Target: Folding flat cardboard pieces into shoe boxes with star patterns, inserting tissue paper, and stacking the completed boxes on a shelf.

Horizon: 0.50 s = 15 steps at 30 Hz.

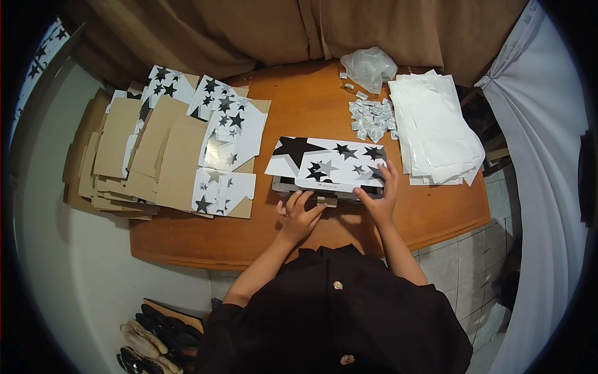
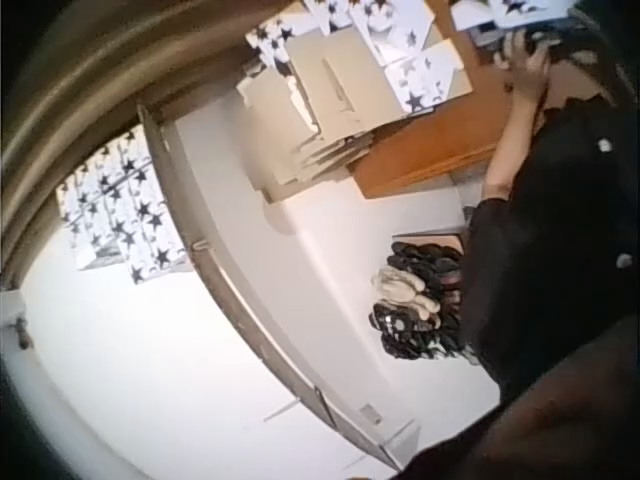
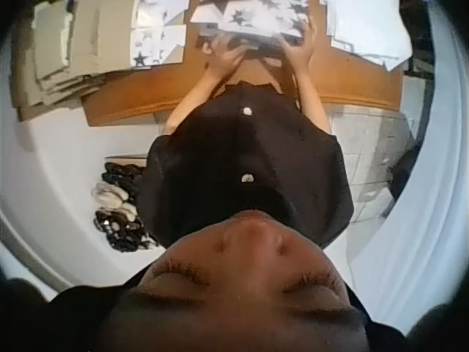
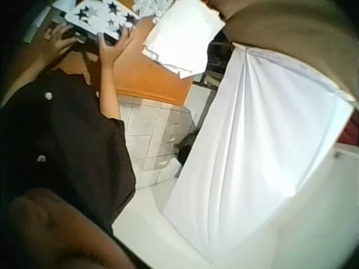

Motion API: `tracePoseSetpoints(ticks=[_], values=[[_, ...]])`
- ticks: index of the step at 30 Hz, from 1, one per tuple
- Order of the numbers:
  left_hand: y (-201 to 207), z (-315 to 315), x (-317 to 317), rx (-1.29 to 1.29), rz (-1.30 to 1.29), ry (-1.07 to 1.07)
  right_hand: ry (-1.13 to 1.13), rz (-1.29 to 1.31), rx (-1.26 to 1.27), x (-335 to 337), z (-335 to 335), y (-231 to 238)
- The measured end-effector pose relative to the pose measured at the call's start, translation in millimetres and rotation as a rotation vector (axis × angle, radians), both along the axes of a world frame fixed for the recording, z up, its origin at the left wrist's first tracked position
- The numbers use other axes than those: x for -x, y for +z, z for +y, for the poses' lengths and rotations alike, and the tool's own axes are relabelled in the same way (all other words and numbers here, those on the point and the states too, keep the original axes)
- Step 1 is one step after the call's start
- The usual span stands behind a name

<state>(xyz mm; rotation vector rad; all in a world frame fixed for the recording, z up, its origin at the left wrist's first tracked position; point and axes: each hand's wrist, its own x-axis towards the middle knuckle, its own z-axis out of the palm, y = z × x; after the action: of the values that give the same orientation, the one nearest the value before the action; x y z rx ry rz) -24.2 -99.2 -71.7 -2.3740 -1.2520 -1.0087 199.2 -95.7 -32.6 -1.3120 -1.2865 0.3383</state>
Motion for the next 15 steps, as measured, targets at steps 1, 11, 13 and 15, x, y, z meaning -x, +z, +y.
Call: tracePoseSetpoints(ticks=[1,11,13,15], values=[[-0.9,-0.8,0.8,0.000,0.001,-0.001,-0.001,0.001,0.000,-1.0,-1.7,-4.5],[-12.1,-6.0,7.3,-0.015,0.049,0.042,-0.008,-0.295,0.021,-8.1,-12.1,-36.2],[-9.8,-5.7,8.8,0.001,0.035,0.027,-0.016,-0.263,0.038,-7.1,-12.5,-34.9],[-6.7,-1.1,14.5,0.033,-0.063,0.025,-0.019,-0.271,0.021,-4.8,-12.3,-33.3]])
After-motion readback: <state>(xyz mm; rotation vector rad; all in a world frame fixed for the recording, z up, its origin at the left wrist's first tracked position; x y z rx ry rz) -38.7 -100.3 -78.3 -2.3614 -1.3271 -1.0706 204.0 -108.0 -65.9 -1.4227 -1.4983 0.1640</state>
